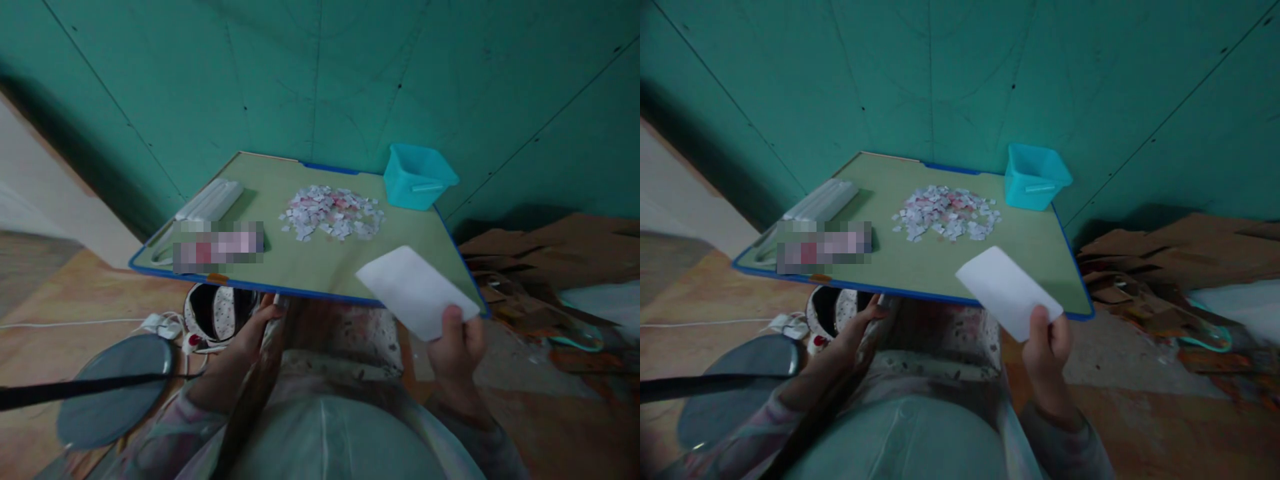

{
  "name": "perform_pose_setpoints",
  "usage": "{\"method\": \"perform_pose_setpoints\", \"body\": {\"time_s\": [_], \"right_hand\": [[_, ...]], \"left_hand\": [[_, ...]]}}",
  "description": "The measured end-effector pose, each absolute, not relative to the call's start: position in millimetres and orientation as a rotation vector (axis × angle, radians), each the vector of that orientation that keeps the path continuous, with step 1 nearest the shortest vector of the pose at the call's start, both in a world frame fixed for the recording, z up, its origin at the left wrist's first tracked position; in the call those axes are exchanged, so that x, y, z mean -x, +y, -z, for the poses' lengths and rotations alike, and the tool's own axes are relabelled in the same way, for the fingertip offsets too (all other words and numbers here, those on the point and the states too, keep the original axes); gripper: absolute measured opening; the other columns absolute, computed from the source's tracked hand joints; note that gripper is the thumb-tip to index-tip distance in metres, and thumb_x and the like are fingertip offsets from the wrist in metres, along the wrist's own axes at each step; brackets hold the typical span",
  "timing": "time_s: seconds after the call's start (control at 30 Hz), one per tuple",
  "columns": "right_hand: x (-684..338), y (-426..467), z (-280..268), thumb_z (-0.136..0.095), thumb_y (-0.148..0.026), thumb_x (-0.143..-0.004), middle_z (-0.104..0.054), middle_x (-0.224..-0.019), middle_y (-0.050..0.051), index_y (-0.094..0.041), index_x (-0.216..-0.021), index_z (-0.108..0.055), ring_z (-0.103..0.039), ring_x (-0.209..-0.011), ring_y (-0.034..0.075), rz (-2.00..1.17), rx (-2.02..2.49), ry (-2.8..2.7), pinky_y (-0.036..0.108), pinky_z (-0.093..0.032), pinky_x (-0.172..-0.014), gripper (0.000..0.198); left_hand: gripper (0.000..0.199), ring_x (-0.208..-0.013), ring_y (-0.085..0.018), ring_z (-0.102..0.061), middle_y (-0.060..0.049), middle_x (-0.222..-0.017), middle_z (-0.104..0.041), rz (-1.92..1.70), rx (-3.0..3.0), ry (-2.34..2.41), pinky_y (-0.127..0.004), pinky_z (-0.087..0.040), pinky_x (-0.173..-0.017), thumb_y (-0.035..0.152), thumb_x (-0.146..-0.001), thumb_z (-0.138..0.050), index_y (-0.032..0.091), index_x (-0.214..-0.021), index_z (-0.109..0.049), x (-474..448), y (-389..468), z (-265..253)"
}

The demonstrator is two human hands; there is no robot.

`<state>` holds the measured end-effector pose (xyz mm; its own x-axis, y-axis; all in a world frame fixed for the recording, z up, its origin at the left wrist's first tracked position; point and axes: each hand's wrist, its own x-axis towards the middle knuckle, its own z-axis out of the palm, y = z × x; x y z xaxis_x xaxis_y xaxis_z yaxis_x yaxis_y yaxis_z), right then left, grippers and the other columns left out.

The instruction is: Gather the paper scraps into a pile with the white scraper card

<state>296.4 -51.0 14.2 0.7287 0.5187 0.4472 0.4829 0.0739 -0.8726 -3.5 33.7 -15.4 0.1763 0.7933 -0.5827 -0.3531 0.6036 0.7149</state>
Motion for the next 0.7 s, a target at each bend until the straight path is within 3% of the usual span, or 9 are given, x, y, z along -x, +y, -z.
{"method": "perform_pose_setpoints", "body": {"time_s": [0.2,0.3,0.57,0.7], "right_hand": [[-353,16,-48,-0.061,-0.081,-0.080,-0.074,-0.084,0.008,-0.020,-0.089,-0.071,-0.066,-0.080,0.027,-0.091,1.710,-0.996,0.040,-0.052,-0.071,0.062],[-364,25,-45,-0.063,-0.082,-0.077,-0.077,-0.083,0.009,-0.019,-0.092,-0.073,-0.068,-0.080,0.028,-0.251,1.774,-1.122,0.038,-0.053,-0.069,0.065],[-332,20,-46,-0.068,-0.068,-0.082,-0.076,-0.075,0.006,-0.018,-0.088,-0.073,-0.067,-0.071,0.023,-0.589,1.723,-1.265,0.031,-0.052,-0.061,0.050],[-317,23,-45,-0.067,-0.064,-0.083,-0.075,-0.075,0.006,-0.018,-0.088,-0.073,-0.065,-0.069,0.022,-0.686,1.687,-1.295,0.031,-0.050,-0.060,0.047]], "left_hand": [[0.072,-0.100,-0.026,-0.082,0.000,-0.094,-0.086,-0.870,-0.460,1.123,-0.022,-0.060,-0.067,0.015,-0.061,-0.071,0.029,-0.131,-0.072,1,32,16],[0.071,-0.104,-0.022,-0.081,0.001,-0.099,-0.087,-0.884,-0.449,1.115,-0.016,-0.057,-0.065,0.012,-0.062,-0.073,0.028,-0.131,-0.074,2,31,19],[0.086,-0.107,-0.024,-0.079,0.001,-0.087,-0.085,-0.919,-0.398,1.109,-0.020,-0.059,-0.072,0.012,-0.064,-0.069,0.025,-0.149,-0.060,-2,32,26],[0.084,-0.084,-0.023,-0.081,0.003,-0.077,-0.082,-0.915,-0.382,1.098,-0.022,-0.058,-0.064,0.011,-0.064,-0.070,0.027,-0.146,-0.062,-1,31,26]]}}
